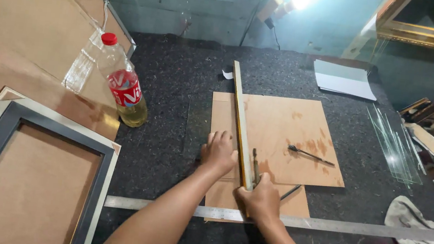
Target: Measuring, marking, and cutting a piece of glass for a picture frame using a ruler and glass cutter.
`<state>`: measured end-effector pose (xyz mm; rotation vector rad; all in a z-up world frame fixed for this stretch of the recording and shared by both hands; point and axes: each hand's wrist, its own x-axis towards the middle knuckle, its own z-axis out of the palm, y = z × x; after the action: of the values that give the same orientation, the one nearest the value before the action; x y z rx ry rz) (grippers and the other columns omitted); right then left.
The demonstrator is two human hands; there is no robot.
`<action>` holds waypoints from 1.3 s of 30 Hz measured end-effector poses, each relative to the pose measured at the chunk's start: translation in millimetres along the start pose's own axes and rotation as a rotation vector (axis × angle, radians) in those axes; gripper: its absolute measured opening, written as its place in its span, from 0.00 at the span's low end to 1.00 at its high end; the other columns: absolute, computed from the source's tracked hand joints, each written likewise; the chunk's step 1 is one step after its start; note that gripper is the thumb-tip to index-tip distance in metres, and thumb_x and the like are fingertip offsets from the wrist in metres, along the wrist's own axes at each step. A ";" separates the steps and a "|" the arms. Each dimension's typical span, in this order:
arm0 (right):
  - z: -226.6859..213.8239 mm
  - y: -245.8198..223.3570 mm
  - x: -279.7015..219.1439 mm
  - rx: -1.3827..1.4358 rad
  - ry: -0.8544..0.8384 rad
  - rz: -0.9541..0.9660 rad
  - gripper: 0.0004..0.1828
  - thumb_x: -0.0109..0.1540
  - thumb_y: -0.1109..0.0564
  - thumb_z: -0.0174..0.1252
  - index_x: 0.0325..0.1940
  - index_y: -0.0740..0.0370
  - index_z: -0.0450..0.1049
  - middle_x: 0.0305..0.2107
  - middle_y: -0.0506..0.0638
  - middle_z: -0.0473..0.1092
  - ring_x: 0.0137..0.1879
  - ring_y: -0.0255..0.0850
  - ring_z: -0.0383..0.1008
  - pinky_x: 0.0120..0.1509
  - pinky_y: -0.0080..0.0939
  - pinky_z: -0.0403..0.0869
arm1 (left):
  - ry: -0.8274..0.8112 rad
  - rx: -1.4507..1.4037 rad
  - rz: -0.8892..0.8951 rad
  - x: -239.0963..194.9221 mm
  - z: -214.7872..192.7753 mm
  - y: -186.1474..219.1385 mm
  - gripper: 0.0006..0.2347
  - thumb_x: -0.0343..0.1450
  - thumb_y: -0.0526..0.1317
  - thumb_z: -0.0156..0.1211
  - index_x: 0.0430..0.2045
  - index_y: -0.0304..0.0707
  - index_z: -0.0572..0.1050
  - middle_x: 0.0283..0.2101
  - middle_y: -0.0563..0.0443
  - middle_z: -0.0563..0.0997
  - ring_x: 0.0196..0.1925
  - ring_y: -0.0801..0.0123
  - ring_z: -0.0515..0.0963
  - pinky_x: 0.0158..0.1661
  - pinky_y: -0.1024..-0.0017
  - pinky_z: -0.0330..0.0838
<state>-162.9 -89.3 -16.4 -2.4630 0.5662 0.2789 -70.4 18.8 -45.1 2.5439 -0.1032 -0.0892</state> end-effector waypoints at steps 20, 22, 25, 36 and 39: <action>-158.5 201.3 93.3 -0.339 -0.248 -0.595 0.19 0.41 0.50 0.64 0.20 0.51 0.58 0.16 0.43 0.65 0.24 0.36 0.61 0.29 0.34 0.59 | -0.088 0.260 0.460 -61.2 49.0 62.4 0.10 0.57 0.48 0.62 0.26 0.50 0.73 0.31 0.55 0.77 0.35 0.60 0.75 0.39 0.61 0.62; -159.0 205.6 96.7 -0.324 -0.296 -0.626 0.26 0.42 0.47 0.71 0.20 0.51 0.57 0.16 0.42 0.65 0.25 0.33 0.60 0.30 0.31 0.59 | -0.176 0.188 0.355 -79.9 56.4 60.1 0.12 0.58 0.50 0.61 0.28 0.49 0.71 0.33 0.54 0.77 0.36 0.58 0.74 0.34 0.61 0.65; -148.1 213.9 107.2 -0.231 -0.303 -0.703 0.16 0.52 0.46 0.59 0.22 0.53 0.61 0.16 0.44 0.63 0.23 0.35 0.60 0.30 0.33 0.59 | 0.017 0.131 0.448 -105.3 63.9 63.0 0.13 0.51 0.42 0.69 0.20 0.46 0.69 0.28 0.55 0.74 0.34 0.61 0.72 0.31 0.65 0.64; -115.1 206.7 94.7 -0.186 -0.327 -1.151 0.12 0.56 0.47 0.51 0.38 0.47 0.76 0.27 0.43 0.67 0.33 0.37 0.63 0.37 0.41 0.60 | 0.099 0.106 0.338 -144.7 91.9 61.3 0.20 0.47 0.47 0.75 0.27 0.50 0.73 0.32 0.57 0.72 0.33 0.63 0.69 0.29 0.66 0.59; -103.7 206.9 94.1 -0.217 -0.295 -1.173 0.13 0.56 0.45 0.50 0.40 0.44 0.76 0.25 0.43 0.64 0.32 0.37 0.62 0.37 0.41 0.59 | 0.077 0.085 0.341 -145.3 82.9 66.5 0.20 0.47 0.51 0.75 0.22 0.48 0.71 0.31 0.55 0.72 0.33 0.63 0.70 0.31 0.65 0.62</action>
<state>-166.5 -334.0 -66.8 -2.4400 -1.0627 0.2003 -225.7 -68.6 -70.2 2.5705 -0.5167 0.1490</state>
